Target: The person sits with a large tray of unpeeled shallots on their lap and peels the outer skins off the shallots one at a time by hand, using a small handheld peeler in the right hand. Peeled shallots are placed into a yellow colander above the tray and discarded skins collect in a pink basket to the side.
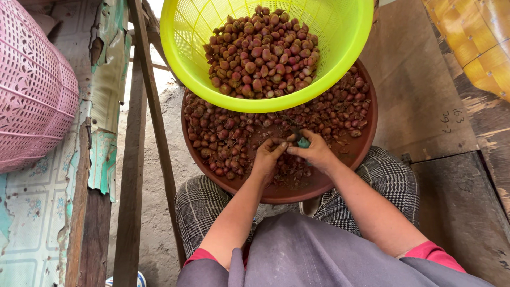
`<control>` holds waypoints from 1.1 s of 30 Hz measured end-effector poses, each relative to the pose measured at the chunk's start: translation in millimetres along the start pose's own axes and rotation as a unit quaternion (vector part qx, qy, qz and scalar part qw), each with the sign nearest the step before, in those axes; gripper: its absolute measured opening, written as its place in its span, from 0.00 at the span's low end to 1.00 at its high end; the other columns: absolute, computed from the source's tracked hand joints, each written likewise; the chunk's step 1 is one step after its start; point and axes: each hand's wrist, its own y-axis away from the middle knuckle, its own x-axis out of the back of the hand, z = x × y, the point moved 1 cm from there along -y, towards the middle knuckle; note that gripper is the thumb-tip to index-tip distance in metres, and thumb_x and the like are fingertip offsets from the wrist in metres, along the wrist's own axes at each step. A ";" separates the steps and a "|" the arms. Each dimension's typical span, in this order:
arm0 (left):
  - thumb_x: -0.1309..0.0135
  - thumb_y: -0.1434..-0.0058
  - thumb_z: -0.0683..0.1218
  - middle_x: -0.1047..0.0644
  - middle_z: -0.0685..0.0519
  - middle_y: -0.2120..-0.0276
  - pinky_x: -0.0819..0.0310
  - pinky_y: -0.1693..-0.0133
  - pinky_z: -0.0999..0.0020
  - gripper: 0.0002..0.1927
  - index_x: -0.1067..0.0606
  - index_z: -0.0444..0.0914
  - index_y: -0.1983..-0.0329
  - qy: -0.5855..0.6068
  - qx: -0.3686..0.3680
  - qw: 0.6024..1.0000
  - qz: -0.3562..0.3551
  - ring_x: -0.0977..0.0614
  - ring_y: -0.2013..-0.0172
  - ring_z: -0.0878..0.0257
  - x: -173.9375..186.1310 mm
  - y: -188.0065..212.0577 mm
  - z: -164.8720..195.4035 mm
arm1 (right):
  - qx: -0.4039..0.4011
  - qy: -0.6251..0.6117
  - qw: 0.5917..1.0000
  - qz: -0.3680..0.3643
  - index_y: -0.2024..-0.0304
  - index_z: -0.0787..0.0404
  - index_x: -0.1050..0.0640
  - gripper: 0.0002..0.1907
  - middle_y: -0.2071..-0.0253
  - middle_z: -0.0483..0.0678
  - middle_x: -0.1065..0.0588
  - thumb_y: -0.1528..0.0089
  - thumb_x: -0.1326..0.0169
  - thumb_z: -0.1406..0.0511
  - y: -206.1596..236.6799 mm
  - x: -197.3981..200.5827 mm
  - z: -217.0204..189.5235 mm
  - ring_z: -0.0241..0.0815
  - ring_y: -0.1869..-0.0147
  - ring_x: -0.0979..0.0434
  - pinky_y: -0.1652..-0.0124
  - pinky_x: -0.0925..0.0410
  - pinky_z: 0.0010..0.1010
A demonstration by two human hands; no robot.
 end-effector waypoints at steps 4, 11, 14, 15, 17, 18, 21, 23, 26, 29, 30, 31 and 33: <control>0.41 0.32 0.45 0.19 0.51 0.58 0.31 0.66 0.71 0.12 0.25 0.35 0.50 0.003 0.018 1.000 -0.016 0.22 0.63 0.65 -0.4 0.9 -1.6 | 0.053 0.027 0.998 -0.011 0.53 0.64 0.24 0.19 0.63 0.43 0.22 0.44 0.31 0.70 -2.3 6.0 3.5 0.31 0.64 0.23 0.65 0.29 0.23; 0.38 0.37 0.42 0.18 0.50 0.57 0.23 0.56 0.70 0.14 0.21 0.32 0.49 -0.066 -0.030 0.997 -0.009 0.18 0.58 0.66 3.8 -0.2 -1.8 | 0.035 0.051 0.998 0.005 0.53 0.66 0.21 0.15 0.66 0.45 0.20 0.42 0.34 0.69 -10.6 19.7 17.3 0.33 0.70 0.22 0.69 0.28 0.25; 0.37 0.38 0.42 0.18 0.52 0.59 0.25 0.58 0.72 0.16 0.20 0.32 0.47 -0.064 -0.039 0.997 -0.021 0.20 0.60 0.67 1.3 3.2 0.2 | 0.060 -0.001 0.998 0.013 0.51 0.71 0.22 0.15 0.64 0.49 0.21 0.38 0.36 0.71 -10.9 18.9 19.1 0.35 0.68 0.22 0.68 0.28 0.26; 0.36 0.38 0.41 0.18 0.52 0.61 0.26 0.59 0.72 0.16 0.20 0.31 0.47 -0.068 -0.039 0.997 -0.017 0.21 0.62 0.67 -0.4 4.1 1.6 | 0.072 -0.017 0.997 0.017 0.50 0.73 0.23 0.15 0.64 0.50 0.21 0.37 0.36 0.71 -10.5 17.9 18.1 0.35 0.67 0.22 0.67 0.28 0.26; 0.35 0.38 0.41 0.19 0.53 0.63 0.28 0.62 0.73 0.16 0.20 0.32 0.47 -0.074 -0.047 0.996 -0.001 0.23 0.64 0.69 -2.7 7.1 5.3 | 0.081 0.020 0.996 0.032 0.41 0.65 0.27 0.22 0.59 0.47 0.23 0.37 0.39 0.69 -7.4 14.8 14.8 0.33 0.64 0.24 0.65 0.29 0.25; 0.35 0.38 0.41 0.20 0.54 0.63 0.29 0.63 0.74 0.16 0.20 0.32 0.47 -0.077 -0.056 0.995 0.013 0.24 0.65 0.70 -3.1 7.9 8.3 | 0.086 0.038 0.995 0.039 0.36 0.62 0.29 0.26 0.56 0.46 0.24 0.37 0.40 0.68 -6.4 12.4 12.2 0.32 0.62 0.25 0.65 0.30 0.25; 0.35 0.41 0.40 0.19 0.57 0.63 0.26 0.62 0.77 0.15 0.24 0.35 0.52 -0.070 -0.088 0.993 0.044 0.22 0.65 0.73 -3.0 7.6 18.7 | 0.054 0.087 0.995 0.009 0.32 0.59 0.28 0.23 0.55 0.50 0.25 0.29 0.53 0.61 -0.5 7.3 2.8 0.38 0.55 0.26 0.55 0.30 0.32; 0.36 0.42 0.40 0.19 0.57 0.64 0.25 0.62 0.79 0.14 0.26 0.36 0.55 -0.061 -0.090 0.993 0.053 0.20 0.66 0.74 -2.1 6.4 22.9 | 0.115 0.179 0.977 -0.018 0.34 0.59 0.30 0.23 0.47 0.51 0.24 0.31 0.53 0.61 3.4 -0.8 -2.0 0.43 0.45 0.26 0.47 0.32 0.35; 0.37 0.41 0.40 0.22 0.58 0.68 0.29 0.66 0.79 0.12 0.25 0.35 0.56 -0.060 -0.073 0.994 0.061 0.23 0.70 0.74 1.5 6.0 21.1 | 0.131 0.267 0.955 -0.015 0.35 0.58 0.30 0.23 0.44 0.52 0.23 0.32 0.53 0.61 7.9 -10.1 -6.3 0.46 0.41 0.23 0.42 0.33 0.37; 0.36 0.40 0.39 0.26 0.61 0.71 0.34 0.69 0.80 0.10 0.24 0.35 0.57 -0.082 -0.095 0.990 0.068 0.28 0.72 0.75 6.4 1.7 15.3 | 0.114 0.295 0.949 0.001 0.35 0.56 0.29 0.23 0.45 0.53 0.22 0.33 0.53 0.60 10.8 -16.2 -10.1 0.46 0.41 0.22 0.42 0.32 0.36; 0.36 0.40 0.39 0.26 0.61 0.71 0.34 0.69 0.80 0.09 0.24 0.34 0.58 -0.088 -0.109 0.988 0.066 0.29 0.72 0.75 7.5 -0.6 12.7 | 0.109 0.297 0.949 0.004 0.35 0.55 0.29 0.23 0.45 0.53 0.22 0.33 0.53 0.60 11.7 -17.1 -11.3 0.46 0.41 0.22 0.42 0.32 0.36; 0.36 0.40 0.39 0.27 0.62 0.72 0.35 0.69 0.80 0.09 0.23 0.34 0.59 -0.093 -0.123 0.986 0.063 0.29 0.72 0.76 8.6 -3.1 10.2 | 0.113 0.300 0.947 0.004 0.35 0.55 0.29 0.23 0.45 0.53 0.22 0.33 0.53 0.60 12.1 -17.9 -12.8 0.46 0.41 0.22 0.42 0.32 0.36; 0.36 0.41 0.39 0.27 0.61 0.72 0.34 0.69 0.80 0.09 0.23 0.34 0.59 -0.107 -0.136 0.983 0.066 0.30 0.72 0.76 11.1 -7.7 5.4 | 0.121 0.305 0.945 0.003 0.35 0.55 0.29 0.23 0.44 0.53 0.22 0.33 0.53 0.61 12.5 -18.5 -14.6 0.46 0.41 0.22 0.42 0.32 0.37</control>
